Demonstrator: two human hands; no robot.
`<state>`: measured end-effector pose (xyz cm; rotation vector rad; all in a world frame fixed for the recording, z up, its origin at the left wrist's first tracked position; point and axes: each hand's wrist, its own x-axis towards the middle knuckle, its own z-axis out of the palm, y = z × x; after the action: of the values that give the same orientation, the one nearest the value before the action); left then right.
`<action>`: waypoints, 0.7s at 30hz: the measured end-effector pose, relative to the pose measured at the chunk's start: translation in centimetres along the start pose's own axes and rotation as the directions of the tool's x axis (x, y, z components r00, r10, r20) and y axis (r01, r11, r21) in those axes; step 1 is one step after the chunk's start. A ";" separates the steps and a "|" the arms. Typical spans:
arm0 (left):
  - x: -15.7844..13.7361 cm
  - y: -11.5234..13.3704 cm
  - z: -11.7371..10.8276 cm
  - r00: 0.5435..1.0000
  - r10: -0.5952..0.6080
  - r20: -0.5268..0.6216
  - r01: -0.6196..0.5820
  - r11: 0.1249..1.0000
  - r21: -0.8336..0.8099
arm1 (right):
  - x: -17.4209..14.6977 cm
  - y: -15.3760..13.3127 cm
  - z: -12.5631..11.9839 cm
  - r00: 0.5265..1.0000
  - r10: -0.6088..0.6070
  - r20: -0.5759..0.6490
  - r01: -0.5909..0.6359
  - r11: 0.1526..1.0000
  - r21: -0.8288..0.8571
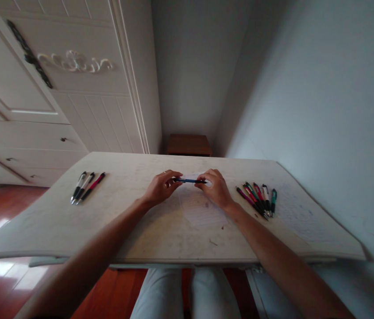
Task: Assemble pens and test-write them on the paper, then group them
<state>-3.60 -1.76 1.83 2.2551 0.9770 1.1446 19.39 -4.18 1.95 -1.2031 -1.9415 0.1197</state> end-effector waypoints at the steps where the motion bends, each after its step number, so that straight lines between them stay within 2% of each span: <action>1: 0.0 -0.2 0.1 1.000 0.007 0.007 -0.007 1.000 0.004 | 0.0 0.1 0.0 1.000 0.000 -0.007 0.000 1.000 0.004; 3: -0.1 -0.3 0.2 1.000 -0.018 0.014 0.019 1.000 -0.005 | 0.0 0.3 0.1 1.000 -0.004 -0.010 0.004 1.000 0.016; 8: -0.3 0.0 0.3 0.978 -0.210 0.012 0.210 0.974 -0.089 | 0.0 0.3 0.2 0.998 -0.059 0.001 0.059 0.997 0.051; 11: -0.4 0.2 0.4 0.966 -0.260 -0.001 0.257 0.957 -0.136 | 0.0 0.2 0.1 0.997 -0.074 -0.008 0.075 0.995 0.061; 16: -0.3 0.0 0.3 0.973 -0.224 0.051 0.229 0.961 -0.152 | -0.1 0.4 0.2 0.999 -0.035 0.014 0.034 0.998 0.059; 21: 0.0 -0.3 0.5 0.986 -0.164 -0.004 0.164 0.984 -0.063 | 0.0 0.5 0.2 0.999 -0.013 0.038 0.011 0.998 0.057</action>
<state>-3.38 -1.57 1.34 2.0794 1.0930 1.0991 19.59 -3.91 1.60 -1.1593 -1.9657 0.1915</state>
